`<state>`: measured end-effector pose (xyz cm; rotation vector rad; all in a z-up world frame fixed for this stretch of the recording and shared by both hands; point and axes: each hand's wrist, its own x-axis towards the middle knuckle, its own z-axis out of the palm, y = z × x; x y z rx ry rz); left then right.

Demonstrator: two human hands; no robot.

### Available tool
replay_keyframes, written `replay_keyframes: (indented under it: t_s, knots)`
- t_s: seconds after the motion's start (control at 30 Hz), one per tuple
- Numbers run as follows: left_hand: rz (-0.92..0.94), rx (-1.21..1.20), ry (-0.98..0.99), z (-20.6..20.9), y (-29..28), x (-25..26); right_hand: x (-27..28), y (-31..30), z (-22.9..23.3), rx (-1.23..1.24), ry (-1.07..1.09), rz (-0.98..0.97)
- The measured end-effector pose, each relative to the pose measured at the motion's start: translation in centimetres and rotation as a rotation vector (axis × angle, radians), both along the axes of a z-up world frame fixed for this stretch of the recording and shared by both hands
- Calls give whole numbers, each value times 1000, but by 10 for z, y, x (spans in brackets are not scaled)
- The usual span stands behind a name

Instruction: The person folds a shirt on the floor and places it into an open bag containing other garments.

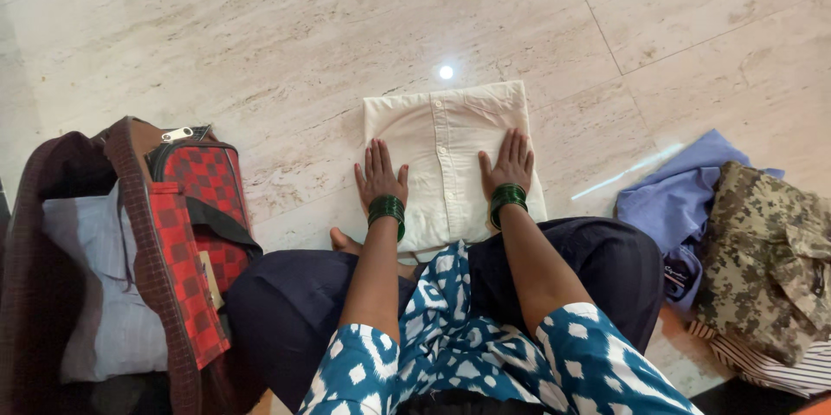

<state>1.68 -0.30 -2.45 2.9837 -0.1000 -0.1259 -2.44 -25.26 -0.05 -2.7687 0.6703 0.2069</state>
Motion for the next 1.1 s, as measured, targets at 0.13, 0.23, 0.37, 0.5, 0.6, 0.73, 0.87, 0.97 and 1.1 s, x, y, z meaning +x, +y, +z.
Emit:
replay_keyframes:
  t_s: [0.13, 0.23, 0.37, 0.5, 0.6, 0.73, 0.87, 0.97, 1.1]
  knots:
    - [77, -90, 75, -2, 9, -7, -14, -13, -11, 63, 35, -184]
    - [117, -228, -47, -3, 8, -2, -8, -16, -23, 44, -23, -397]
    - [-12, -407, -264, 11, -14, 8, 2, -5, -13, 97, -162, -265]
    - [-95, -442, -177, 23, -42, 25, 39, 12, 1, 61, -309, 74]
    - [-162, -450, -192, 7, -59, 47, 67, 21, -1, 67, -339, 244]
    - [-310, -341, -124, -20, -72, 79, 104, 35, -1, 56, -243, 568]
    - [-328, -223, -33, -17, -65, 92, 118, 35, 2, 68, -134, 588]
    - [-257, -207, -20, -4, -63, 95, 118, 31, 2, 62, -89, 455]
    - [-177, -196, 20, 8, -59, 97, 128, 20, 3, 30, -172, 336]
